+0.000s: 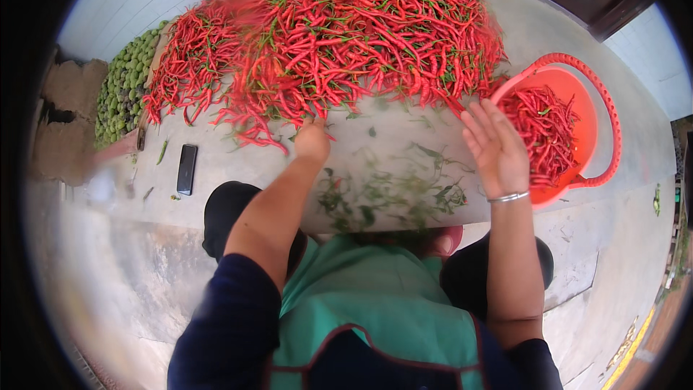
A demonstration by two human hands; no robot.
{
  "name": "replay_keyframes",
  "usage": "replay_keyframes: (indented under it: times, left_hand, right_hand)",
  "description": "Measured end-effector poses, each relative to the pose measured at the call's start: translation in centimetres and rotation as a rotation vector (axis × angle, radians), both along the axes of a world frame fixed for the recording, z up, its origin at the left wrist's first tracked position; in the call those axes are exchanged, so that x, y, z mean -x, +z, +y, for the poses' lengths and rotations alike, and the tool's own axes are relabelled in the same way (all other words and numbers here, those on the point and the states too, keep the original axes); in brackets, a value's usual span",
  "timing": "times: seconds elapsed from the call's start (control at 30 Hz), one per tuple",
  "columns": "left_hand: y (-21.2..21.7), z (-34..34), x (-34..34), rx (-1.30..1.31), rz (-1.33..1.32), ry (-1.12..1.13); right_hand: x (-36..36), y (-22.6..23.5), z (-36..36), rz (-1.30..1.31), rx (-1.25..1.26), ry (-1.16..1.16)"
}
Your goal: The person picks the stems off red chili peppers by hand and places the peppers into a red bucket.
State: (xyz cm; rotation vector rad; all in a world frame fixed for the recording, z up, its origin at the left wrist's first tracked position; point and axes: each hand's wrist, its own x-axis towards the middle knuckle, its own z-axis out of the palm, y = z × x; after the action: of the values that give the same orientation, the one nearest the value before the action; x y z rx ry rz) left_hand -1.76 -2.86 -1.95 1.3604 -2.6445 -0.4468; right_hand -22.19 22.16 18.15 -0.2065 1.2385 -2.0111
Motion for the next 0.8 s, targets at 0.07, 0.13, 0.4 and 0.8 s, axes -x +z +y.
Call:
replay_keyframes:
  times: [0.07,0.13,0.4,0.8]
  left_hand:
    - [0.5,-2.4,-1.5,0.044,-0.179,0.006]
    - [1.9,-3.6,-1.5,-0.004,-0.378,-0.050]
    - [2.0,-4.1,-1.6,-0.109,-0.135,-0.132]
    - [16.9,7.7,1.6,-0.779,0.439,-0.317]
  right_hand:
    - [-2.8,1.0,-1.7,0.160,-0.050,0.140]
    - [-4.0,1.1,-2.6,0.314,-0.097,0.212]
    - [-3.7,-2.0,-3.7,0.522,-0.304,0.405]
    - [-7.2,-4.3,-7.0,0.605,-0.230,0.461]
